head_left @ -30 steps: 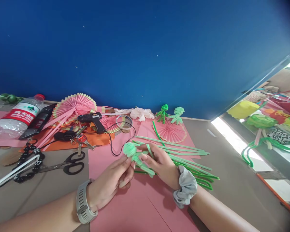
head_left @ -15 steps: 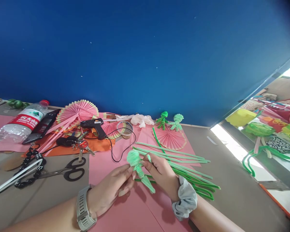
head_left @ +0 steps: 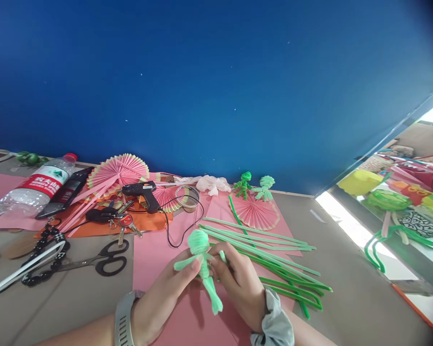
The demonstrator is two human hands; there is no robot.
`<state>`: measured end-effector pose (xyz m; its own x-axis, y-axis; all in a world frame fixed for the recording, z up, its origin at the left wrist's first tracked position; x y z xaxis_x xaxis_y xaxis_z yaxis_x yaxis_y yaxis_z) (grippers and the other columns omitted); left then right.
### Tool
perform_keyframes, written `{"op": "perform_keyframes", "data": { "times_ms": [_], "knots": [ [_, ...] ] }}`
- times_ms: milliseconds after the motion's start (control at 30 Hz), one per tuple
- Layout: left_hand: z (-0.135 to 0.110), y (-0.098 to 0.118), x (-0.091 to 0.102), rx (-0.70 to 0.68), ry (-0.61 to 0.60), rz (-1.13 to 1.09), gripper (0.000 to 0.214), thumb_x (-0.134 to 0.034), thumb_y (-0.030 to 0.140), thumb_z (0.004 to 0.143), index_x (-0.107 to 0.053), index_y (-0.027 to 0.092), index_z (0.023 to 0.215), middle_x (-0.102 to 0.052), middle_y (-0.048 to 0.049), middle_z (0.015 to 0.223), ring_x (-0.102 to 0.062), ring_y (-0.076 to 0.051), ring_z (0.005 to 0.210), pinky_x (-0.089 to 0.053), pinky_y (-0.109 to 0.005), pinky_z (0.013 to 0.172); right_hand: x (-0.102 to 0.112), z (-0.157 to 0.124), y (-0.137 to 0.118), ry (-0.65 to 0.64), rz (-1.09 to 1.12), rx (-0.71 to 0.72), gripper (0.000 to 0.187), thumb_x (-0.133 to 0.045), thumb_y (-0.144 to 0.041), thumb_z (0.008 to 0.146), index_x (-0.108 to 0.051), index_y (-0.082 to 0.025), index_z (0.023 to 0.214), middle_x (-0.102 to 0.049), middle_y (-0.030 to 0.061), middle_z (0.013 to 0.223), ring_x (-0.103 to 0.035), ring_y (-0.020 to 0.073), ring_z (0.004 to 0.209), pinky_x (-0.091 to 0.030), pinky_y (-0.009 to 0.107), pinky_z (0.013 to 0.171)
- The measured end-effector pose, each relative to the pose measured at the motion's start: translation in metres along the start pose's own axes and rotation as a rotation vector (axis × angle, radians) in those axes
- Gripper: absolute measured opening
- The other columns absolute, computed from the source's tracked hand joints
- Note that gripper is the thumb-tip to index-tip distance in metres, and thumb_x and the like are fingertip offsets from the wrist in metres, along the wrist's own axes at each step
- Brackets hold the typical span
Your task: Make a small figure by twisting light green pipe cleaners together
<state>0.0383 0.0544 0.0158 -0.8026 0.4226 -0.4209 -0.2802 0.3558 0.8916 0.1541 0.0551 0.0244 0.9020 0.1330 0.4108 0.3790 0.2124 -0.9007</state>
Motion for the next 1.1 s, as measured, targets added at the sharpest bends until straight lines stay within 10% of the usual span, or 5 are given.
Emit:
{"op": "perform_keyframes", "data": {
  "times_ms": [1100],
  "knots": [
    [0.005,0.001,0.012,-0.061,0.129,0.087,0.017,-0.054,0.027,0.083,-0.061,0.018,0.095,-0.066,-0.0024,0.086,-0.058,-0.017,0.084,-0.045,-0.026,0.078,0.003,-0.001,-0.008,-0.037,-0.185,0.008,0.008,-0.035,-0.027,0.09,-0.041,-0.022,0.088,-0.053,-0.0017,0.073,-0.048,0.011,0.061,-0.039,0.023,0.059]
  ]
}}
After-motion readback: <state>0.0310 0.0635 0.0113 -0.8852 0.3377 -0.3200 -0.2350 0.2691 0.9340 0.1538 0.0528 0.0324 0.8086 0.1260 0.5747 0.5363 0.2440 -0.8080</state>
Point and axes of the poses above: each hand's wrist, its own z-axis towards the middle knuckle, its own x-axis out of the back of the hand, y = z × x, the point moved 6 cm from there along z, towards the middle knuckle
